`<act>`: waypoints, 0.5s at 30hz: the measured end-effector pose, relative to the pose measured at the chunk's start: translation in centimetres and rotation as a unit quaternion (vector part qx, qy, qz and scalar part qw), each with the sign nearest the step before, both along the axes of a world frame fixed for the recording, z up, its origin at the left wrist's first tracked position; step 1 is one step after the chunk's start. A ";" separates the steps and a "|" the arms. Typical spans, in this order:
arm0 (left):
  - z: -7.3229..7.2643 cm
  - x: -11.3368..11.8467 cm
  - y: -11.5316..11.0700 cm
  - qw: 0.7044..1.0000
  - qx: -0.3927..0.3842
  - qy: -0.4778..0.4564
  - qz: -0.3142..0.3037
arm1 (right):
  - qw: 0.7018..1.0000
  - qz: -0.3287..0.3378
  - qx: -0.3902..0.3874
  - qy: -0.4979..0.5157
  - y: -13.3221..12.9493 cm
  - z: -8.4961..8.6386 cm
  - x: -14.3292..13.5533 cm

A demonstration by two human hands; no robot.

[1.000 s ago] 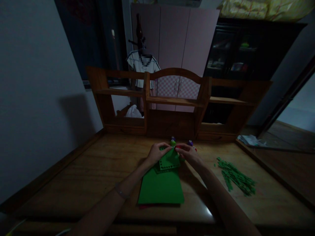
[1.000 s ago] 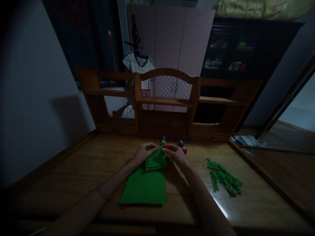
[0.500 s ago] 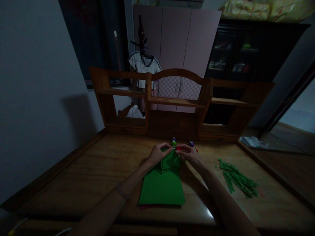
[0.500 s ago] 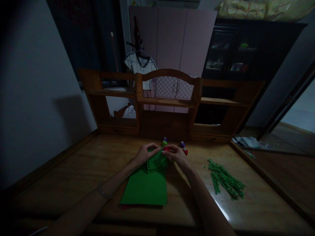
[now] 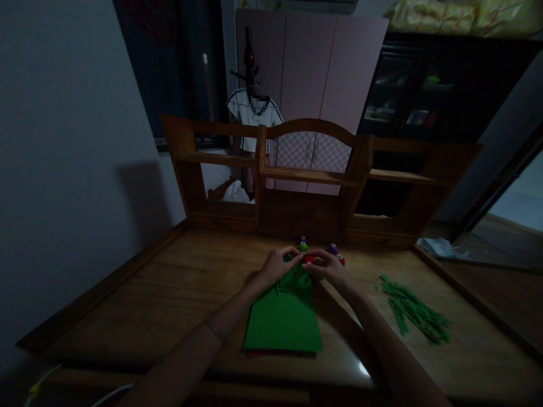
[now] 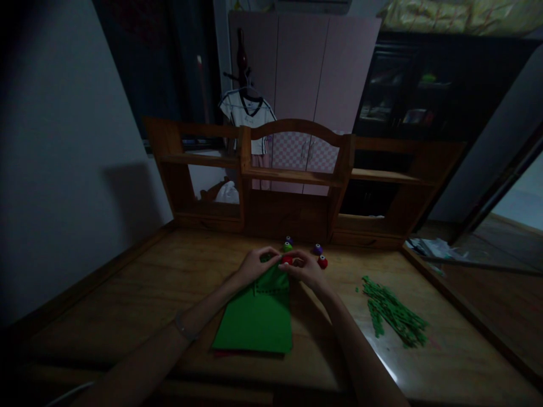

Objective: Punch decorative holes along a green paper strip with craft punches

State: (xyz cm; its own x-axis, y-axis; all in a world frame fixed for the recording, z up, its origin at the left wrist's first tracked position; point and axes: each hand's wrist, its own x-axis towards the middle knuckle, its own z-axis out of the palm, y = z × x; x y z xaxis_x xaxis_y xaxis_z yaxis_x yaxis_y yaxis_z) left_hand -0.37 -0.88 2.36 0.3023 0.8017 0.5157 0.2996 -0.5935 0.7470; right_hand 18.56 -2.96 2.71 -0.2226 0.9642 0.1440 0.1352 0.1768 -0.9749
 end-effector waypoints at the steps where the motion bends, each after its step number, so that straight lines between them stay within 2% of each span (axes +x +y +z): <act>1: 0.0 0.0 0.0 1.000 0.002 0.000 0.002 | 1.000 0.002 -0.008 0.003 -0.1 0.0 0.0; 6: 0.0 0.0 0.0 1.000 0.006 -0.001 0.004 | 1.000 0.004 -0.030 0.006 -0.1 -0.1 0.0; 15: -0.2 -0.1 0.1 1.000 0.011 0.003 0.010 | 1.000 0.009 -0.006 0.012 0.3 -0.4 -0.1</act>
State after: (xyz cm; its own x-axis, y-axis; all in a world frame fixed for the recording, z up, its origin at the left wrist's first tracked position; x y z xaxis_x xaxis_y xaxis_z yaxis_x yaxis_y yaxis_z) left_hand -0.48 -0.76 2.20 0.2890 0.7964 0.5312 0.3159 -0.6031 0.7324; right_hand 18.49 -2.61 2.31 -0.2359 0.9621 0.1371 0.1095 0.1665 -0.9799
